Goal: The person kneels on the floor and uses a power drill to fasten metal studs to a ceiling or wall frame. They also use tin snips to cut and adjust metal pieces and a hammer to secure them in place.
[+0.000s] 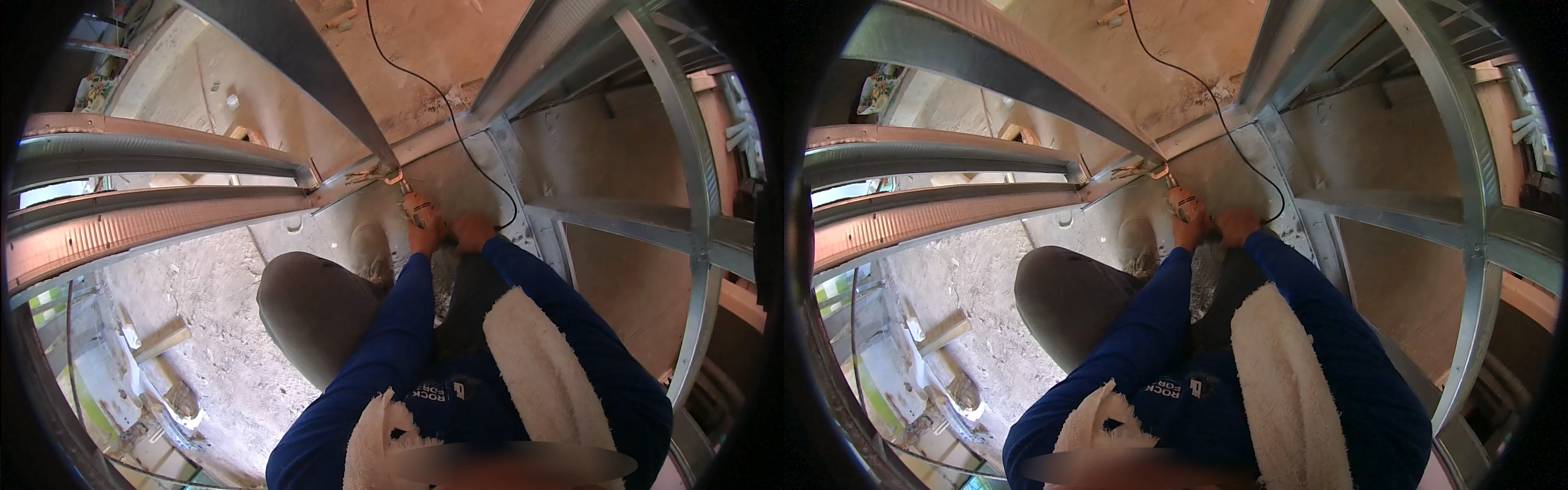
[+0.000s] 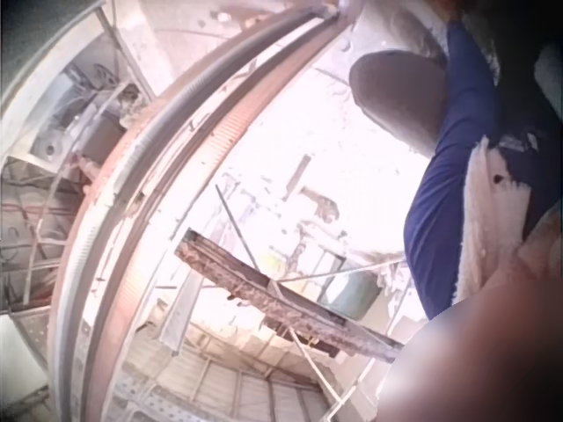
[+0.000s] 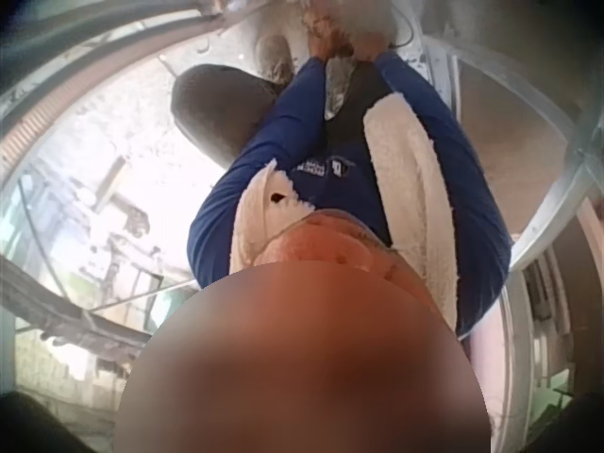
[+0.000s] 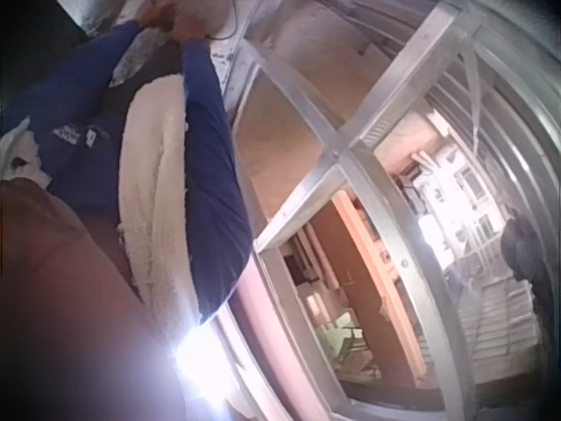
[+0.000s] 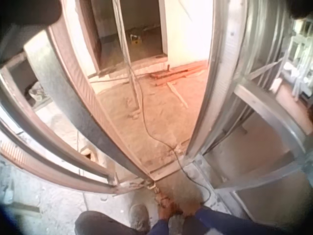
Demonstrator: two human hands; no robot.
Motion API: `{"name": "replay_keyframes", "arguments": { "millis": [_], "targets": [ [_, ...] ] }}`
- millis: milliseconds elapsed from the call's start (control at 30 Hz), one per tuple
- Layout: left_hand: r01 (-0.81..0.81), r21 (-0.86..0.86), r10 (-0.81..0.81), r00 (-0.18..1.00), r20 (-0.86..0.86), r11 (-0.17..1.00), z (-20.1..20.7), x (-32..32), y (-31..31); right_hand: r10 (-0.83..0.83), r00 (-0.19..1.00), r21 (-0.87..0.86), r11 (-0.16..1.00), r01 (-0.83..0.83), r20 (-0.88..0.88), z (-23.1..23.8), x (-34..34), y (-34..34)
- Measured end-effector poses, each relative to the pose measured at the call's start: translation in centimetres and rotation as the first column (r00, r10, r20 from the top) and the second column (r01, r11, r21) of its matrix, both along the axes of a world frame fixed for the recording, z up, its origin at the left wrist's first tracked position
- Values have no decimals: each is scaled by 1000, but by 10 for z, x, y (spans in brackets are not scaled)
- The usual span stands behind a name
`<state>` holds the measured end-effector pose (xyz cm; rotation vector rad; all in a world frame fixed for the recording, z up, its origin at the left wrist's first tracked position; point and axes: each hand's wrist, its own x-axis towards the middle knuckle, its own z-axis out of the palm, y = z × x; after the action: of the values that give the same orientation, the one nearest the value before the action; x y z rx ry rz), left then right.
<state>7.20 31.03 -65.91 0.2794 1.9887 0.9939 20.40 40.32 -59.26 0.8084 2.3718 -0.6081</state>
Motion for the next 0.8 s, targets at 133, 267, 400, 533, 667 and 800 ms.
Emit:
{"name": "replay_keyframes", "arguments": {
  "millis": [133, 267, 400, 533, 667, 800],
  "targets": [
    [21, -65, -18, 999, 43, 998, -8, -3, -2, -39, 999, -62, 997, 39, -8, -6, 3, -1],
    [32, -23, -33, 999, -32, 999, -34, -3, -4, 8, 994, 27, 1000, -6, -112, -8, 6, -1],
    [10, -1, -10, 1000, -17, 1000, -49, 3, -6, 29, 993, 49, 999, -23, -118, -4, 6, 1],
    [-36, -72, 35, 999, -17, 997, -33, 13, -11, 34, 996, -58, 998, -39, -79, 2, 10, 5],
    [-51, -104, 46, 998, -53, 993, -10, 25, -10, 117, 993, -70, 991, -117, -9, 18, 12, 14],
    [-93, -57, 93, 996, 9, 994, 5, 45, -10, 166, 985, -149, 976, -156, 52, 60, 16, 25]
  ]
}}
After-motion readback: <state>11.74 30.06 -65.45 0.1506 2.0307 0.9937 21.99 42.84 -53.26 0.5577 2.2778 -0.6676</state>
